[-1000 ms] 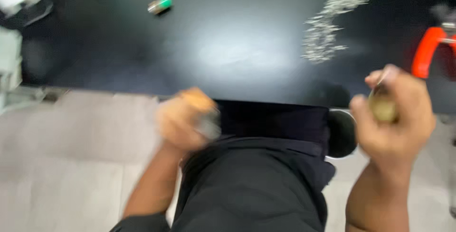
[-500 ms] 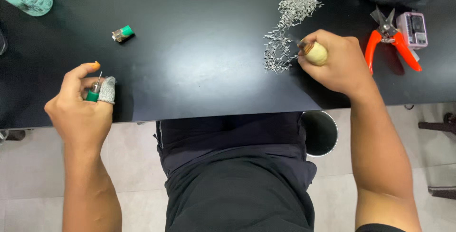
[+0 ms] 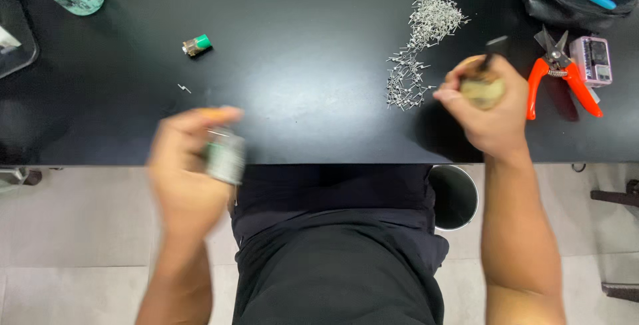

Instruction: The person repeatedly picks up small electronic components from a pile on a black table and uses a screwdriver to trim their leads. The trimmed components are placed in a separate pile to the left.

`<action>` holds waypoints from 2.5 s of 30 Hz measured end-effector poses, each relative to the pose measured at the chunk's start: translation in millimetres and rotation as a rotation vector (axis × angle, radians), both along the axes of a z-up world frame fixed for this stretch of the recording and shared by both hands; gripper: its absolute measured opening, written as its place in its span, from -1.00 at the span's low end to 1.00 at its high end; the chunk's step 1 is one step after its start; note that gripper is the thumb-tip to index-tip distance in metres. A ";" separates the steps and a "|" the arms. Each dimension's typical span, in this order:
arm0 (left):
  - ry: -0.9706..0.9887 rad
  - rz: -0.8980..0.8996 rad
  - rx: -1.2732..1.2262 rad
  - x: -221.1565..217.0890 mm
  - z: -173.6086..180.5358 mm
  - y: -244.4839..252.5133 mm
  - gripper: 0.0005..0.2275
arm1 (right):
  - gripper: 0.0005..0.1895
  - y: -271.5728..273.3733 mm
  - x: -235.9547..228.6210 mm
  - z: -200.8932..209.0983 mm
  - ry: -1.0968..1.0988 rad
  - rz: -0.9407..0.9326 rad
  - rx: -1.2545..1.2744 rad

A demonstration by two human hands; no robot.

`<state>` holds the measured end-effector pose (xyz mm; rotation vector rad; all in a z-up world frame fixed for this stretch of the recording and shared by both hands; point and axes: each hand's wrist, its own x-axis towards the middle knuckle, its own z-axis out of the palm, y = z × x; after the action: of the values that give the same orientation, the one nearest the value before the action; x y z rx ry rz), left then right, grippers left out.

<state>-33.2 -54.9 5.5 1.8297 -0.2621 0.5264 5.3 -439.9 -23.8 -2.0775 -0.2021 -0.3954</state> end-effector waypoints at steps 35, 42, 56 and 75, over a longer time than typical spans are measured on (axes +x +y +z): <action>0.492 -0.520 -0.256 -33.4 -19.0 -86.7 -0.79 | -0.40 111.3 -141.1 14.2 0.123 0.095 0.003; 0.539 -0.504 -0.226 -33.8 -10.2 -84.0 -0.77 | -0.44 115.3 -141.7 -2.3 0.151 0.066 -0.070; 0.501 -0.538 -0.144 -28.4 -18.0 -86.2 -0.76 | -0.49 115.6 -138.3 -4.1 0.119 0.104 -0.061; -0.039 -0.323 0.237 -28.2 -16.8 -82.2 -0.81 | -0.52 113.1 -135.5 -7.4 -0.013 0.061 -0.099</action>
<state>-61.4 -137.1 -11.3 1.9562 -0.6571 0.3141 -130.2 -326.8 -31.2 -2.1604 -0.2974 -0.3684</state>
